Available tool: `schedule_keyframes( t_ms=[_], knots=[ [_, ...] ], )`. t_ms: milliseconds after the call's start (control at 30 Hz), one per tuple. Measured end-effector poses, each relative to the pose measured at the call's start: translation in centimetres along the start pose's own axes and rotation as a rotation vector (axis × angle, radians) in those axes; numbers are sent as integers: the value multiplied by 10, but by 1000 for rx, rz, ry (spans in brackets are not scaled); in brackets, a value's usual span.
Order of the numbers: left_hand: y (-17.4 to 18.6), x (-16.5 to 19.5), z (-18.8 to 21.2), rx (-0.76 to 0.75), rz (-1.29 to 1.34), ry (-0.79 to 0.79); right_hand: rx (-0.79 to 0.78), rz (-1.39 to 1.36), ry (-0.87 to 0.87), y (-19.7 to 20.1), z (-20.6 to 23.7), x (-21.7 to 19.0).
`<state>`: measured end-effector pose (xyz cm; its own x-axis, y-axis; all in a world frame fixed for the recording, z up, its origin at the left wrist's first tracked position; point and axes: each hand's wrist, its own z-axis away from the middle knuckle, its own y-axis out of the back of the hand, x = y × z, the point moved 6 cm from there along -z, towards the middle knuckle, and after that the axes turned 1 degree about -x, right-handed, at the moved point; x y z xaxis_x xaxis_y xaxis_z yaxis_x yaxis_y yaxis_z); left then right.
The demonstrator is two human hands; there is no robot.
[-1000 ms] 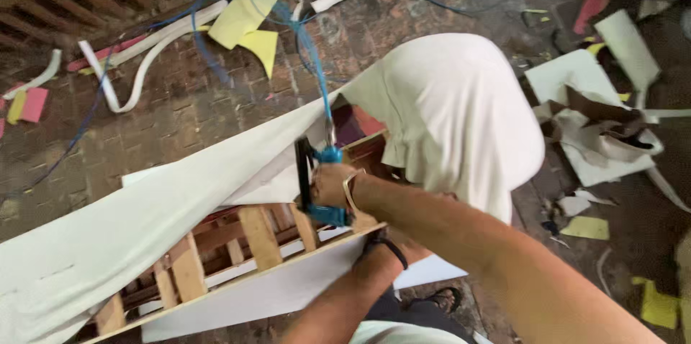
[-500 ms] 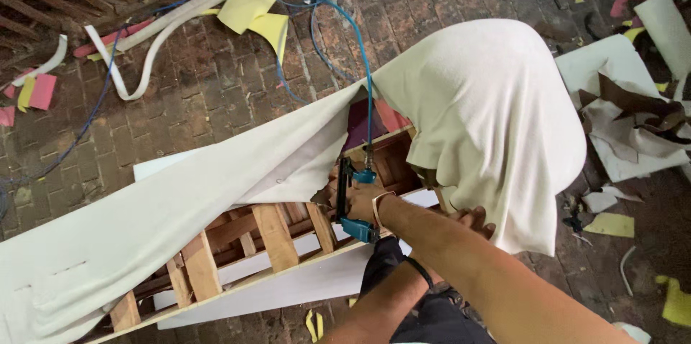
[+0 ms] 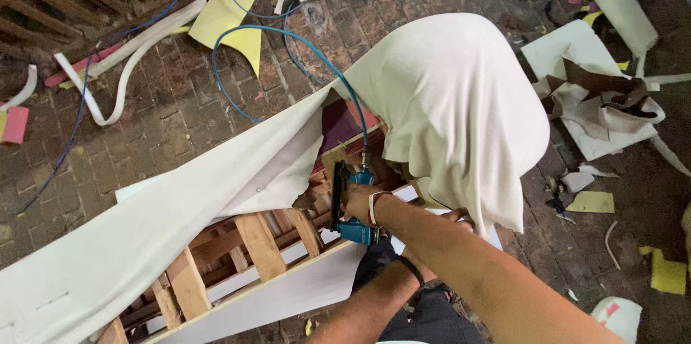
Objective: The person trims excess fabric from a padded furniture component using a utility knife, then pulls and staples the fabric to the wooden frame using a pneumatic staple gun. The person works on the curved edge and side of the component, smoothing the fabric as they attach it.
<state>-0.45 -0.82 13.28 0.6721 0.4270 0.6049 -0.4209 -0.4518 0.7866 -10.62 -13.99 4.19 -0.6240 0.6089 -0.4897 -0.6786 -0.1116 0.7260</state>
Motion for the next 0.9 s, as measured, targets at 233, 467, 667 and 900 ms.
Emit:
schedule_keyframes(
  t_ms=[233, 467, 667, 900],
  knots=[
    [21, 11, 0, 75, -104, -45, -122, 129, -4, -9, 15, 5],
    [10, 6, -2, 164, 55, 143, 243, 44, 133, 19, 44, -11],
    [-18, -20, -9, 368, 268, 392, 902, -768, -170, 64, 184, -5],
    [-17, -28, -17, 731, 404, 876, 1208, -1264, -527, -18, 366, 26]
  ],
)
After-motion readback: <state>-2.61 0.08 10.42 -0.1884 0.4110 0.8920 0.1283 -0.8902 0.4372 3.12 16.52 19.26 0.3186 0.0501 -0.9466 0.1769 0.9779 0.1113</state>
